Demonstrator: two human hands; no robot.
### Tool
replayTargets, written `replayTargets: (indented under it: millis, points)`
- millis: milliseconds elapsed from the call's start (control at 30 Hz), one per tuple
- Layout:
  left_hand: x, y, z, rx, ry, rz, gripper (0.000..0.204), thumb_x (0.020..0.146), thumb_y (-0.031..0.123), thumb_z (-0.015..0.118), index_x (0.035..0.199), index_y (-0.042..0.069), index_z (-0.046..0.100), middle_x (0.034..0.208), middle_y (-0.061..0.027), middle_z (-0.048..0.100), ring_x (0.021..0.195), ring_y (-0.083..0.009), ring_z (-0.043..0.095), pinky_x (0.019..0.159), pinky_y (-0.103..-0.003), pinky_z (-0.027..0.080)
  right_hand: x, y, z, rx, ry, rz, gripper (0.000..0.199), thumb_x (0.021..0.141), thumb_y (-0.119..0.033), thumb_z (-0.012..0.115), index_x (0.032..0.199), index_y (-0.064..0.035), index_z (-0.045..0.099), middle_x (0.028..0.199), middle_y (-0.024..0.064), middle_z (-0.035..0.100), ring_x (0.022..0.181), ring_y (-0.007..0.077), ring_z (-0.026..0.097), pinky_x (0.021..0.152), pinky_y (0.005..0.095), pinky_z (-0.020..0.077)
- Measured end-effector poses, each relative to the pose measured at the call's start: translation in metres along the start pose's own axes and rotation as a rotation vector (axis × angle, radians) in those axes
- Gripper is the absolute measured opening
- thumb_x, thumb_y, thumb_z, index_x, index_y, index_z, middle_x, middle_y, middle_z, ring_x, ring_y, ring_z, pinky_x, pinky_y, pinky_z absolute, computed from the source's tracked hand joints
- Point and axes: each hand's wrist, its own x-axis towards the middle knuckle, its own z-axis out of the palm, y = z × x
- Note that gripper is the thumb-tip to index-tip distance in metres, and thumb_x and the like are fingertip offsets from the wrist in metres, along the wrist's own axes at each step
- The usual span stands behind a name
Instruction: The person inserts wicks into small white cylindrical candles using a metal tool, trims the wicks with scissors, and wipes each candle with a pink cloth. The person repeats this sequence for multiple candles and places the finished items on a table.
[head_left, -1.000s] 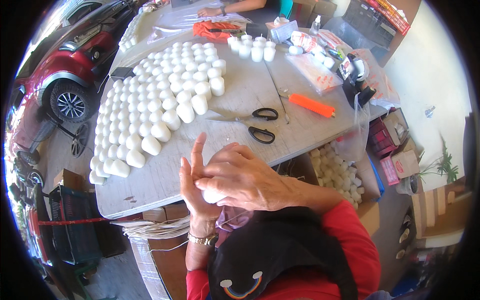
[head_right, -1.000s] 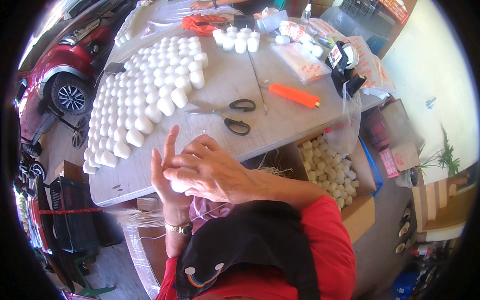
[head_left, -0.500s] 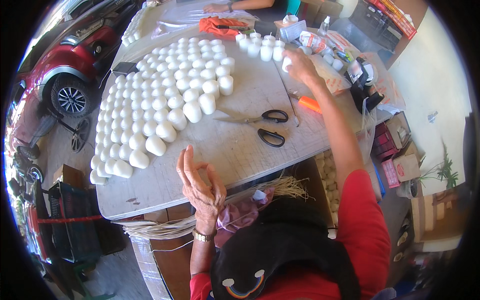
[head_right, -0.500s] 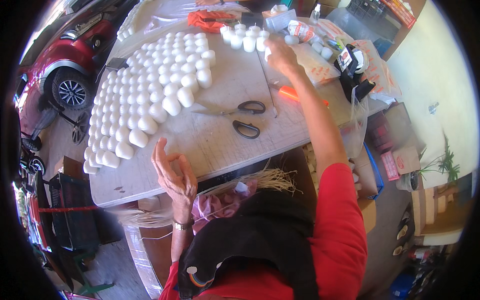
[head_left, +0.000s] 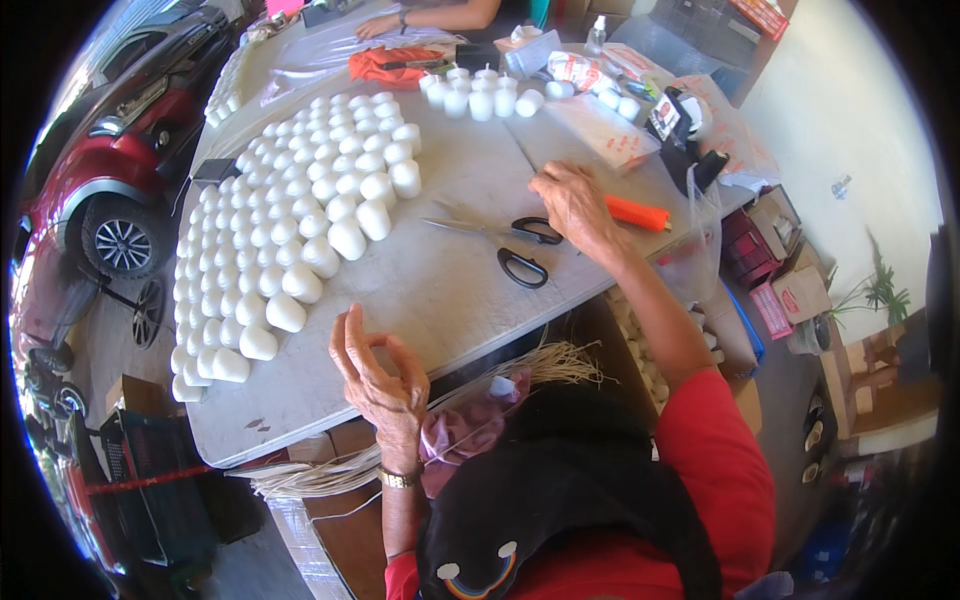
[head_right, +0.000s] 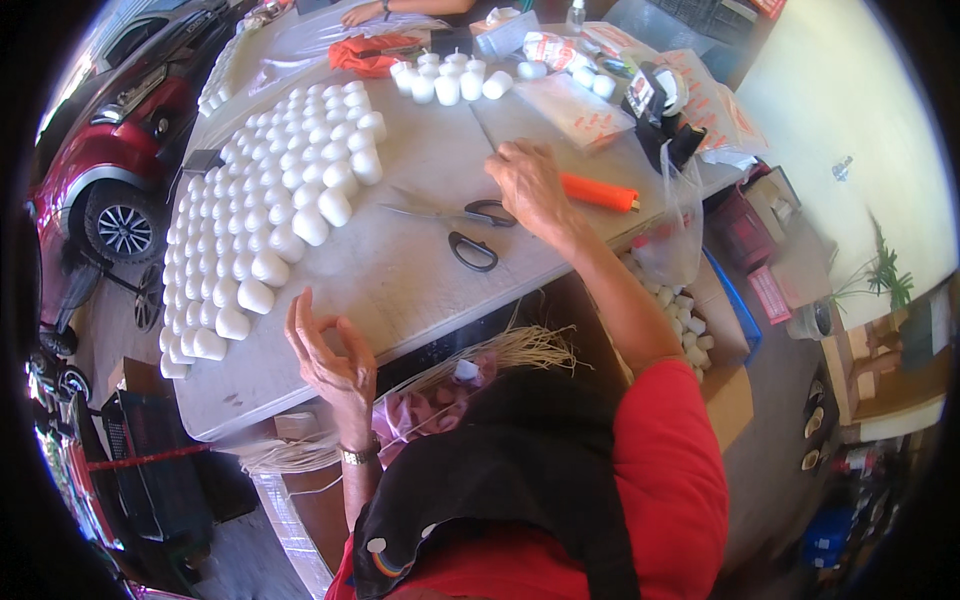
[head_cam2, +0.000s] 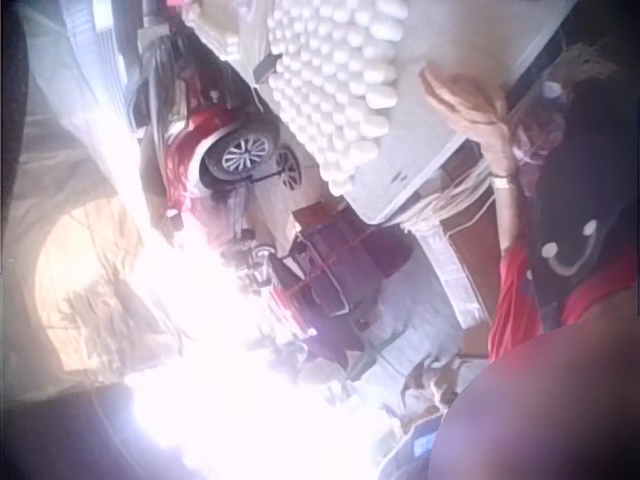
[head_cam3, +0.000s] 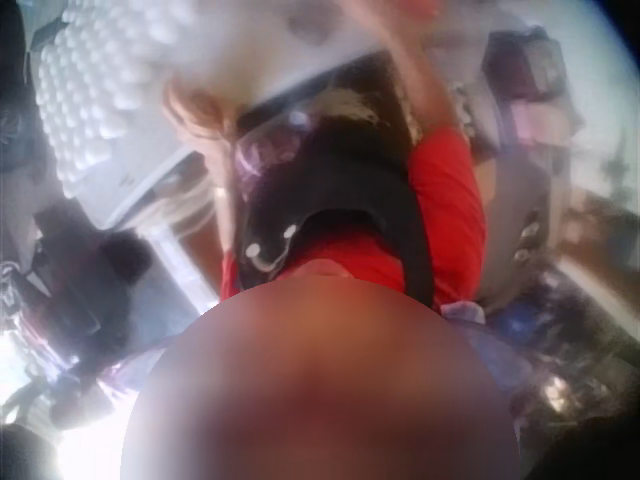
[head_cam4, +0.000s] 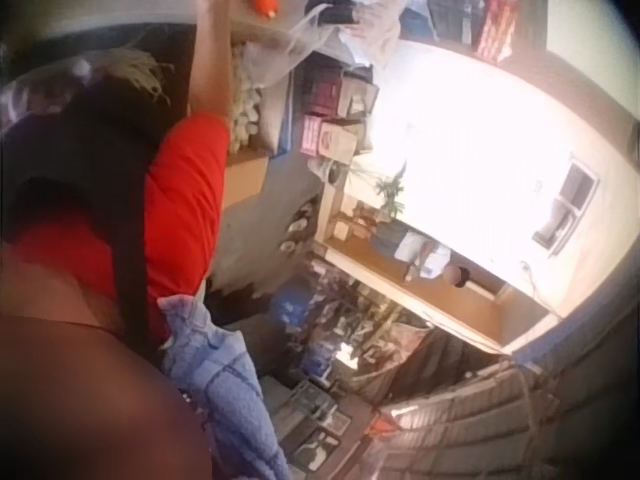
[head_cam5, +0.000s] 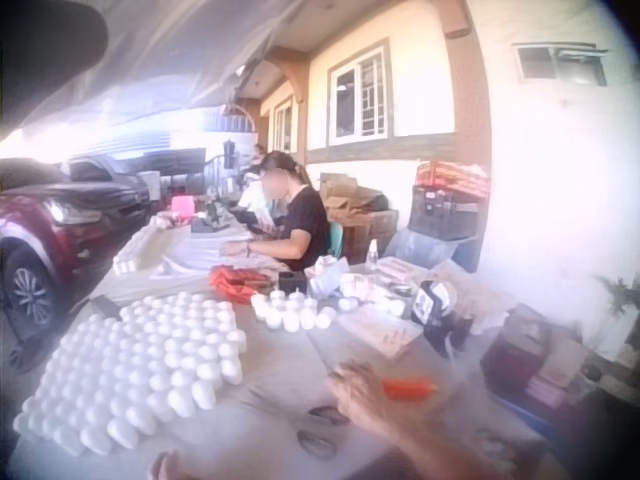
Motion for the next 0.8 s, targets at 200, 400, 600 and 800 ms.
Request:
replayTargets:
  millis: [200,400,600,800]
  points:
    - [-0.001,0.001,-0.001,-0.036,-0.007,-0.029,0.053,0.081,-0.002,0.058,0.132,0.002,0.050,0.128,-0.0215,0.052,0.077,-0.0264,0.066,0.065,-0.037,0.054,0.004,0.034,-0.016,0.033,0.098,0.140,0.012,0.083,-0.007,0.065,0.095,-0.0090,0.069,0.093,0.0055,0.062,0.095,0.0269,0.059,0.082,0.0412,0.0441]
    - [0.002,0.004,-0.003,-0.032,-0.043,-0.070,0.050,0.079,-0.004,0.056,0.128,0.004,0.053,0.126,-0.0200,0.053,0.081,-0.0279,0.066,0.072,-0.039,0.056,-0.053,0.050,-0.059,0.152,-0.013,0.213,0.024,0.082,-0.006,0.065,0.106,-0.0064,0.068,0.108,0.0117,0.061,0.102,0.0315,0.059,0.089,0.0426,0.0450]
    - [0.017,0.024,0.014,-0.046,-0.165,0.166,0.040,0.078,-0.004,0.059,0.117,0.003,0.061,0.119,-0.0185,0.057,0.085,-0.0330,0.065,0.092,-0.049,0.050,-0.065,0.055,-0.054,0.226,0.072,0.311,0.031,0.082,-0.008,0.066,0.113,-0.0091,0.066,0.109,0.0128,0.063,0.103,0.0345,0.059,0.091,0.0448,0.0454]
    - [0.019,0.030,0.025,-0.021,-0.337,0.255,0.028,0.080,0.003,0.063,0.108,0.003,0.065,0.113,-0.0140,0.059,0.100,-0.0338,0.062,0.107,-0.056,0.038,-0.027,0.027,-0.039,0.071,0.219,0.090,0.025,0.083,-0.011,0.067,0.108,-0.0093,0.068,0.108,0.0105,0.063,0.104,0.0307,0.060,0.089,0.0420,0.0467]
